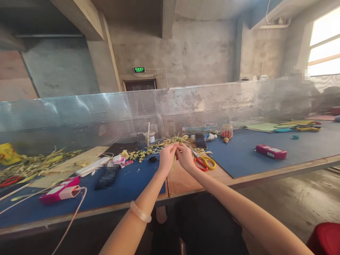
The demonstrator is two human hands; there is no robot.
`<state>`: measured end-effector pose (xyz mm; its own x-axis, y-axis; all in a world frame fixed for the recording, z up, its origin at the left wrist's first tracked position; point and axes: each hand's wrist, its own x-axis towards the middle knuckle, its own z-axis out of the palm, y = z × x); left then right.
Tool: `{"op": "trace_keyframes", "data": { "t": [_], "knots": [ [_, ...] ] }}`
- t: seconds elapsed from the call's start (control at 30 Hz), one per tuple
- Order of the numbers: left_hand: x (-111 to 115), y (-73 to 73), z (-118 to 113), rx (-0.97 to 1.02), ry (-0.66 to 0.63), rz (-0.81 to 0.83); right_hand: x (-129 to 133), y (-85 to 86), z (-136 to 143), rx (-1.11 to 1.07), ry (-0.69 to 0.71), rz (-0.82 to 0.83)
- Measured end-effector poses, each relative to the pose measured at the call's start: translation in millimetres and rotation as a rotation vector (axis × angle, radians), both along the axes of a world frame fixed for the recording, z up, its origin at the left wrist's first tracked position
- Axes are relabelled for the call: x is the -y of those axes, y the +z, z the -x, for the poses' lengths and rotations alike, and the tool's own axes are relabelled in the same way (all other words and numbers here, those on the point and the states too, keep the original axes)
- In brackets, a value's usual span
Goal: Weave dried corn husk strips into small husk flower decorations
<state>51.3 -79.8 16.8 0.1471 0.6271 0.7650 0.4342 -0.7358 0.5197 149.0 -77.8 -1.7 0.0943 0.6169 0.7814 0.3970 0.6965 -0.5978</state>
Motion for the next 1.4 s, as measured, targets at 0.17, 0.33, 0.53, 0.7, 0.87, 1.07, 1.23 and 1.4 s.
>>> {"op": "trace_keyframes", "data": {
  "t": [0.17,0.33,0.53,0.7,0.87,1.07,1.23,1.4],
  "knots": [
    [-1.6,-3.0,-1.1,0.074,-0.067,-0.008,0.7,0.9,1.8,0.008,0.007,-0.022],
    [-5.5,-4.6,3.5,0.120,-0.152,0.011,3.3,4.1,1.0,0.025,0.018,-0.015],
    [-8.8,-4.9,5.5,0.164,-0.176,0.062,5.8,3.9,-1.3,0.073,0.047,0.019],
    [-4.9,0.0,5.7,0.211,-0.229,0.112,9.9,-2.3,-3.5,0.120,0.083,0.057],
    [3.7,7.9,13.3,0.134,-0.063,0.035,23.0,4.1,-16.0,0.099,0.080,0.080],
    [13.1,3.6,10.8,-0.078,0.069,-0.118,32.8,31.5,-18.3,0.192,0.042,0.046],
    [20.4,3.1,9.9,-0.188,0.021,-0.173,36.0,41.7,-14.0,0.143,0.125,0.005],
    [28.9,9.8,12.4,-0.228,-0.050,-0.145,41.4,42.8,-15.1,-0.080,0.282,0.092]
  ]
}}
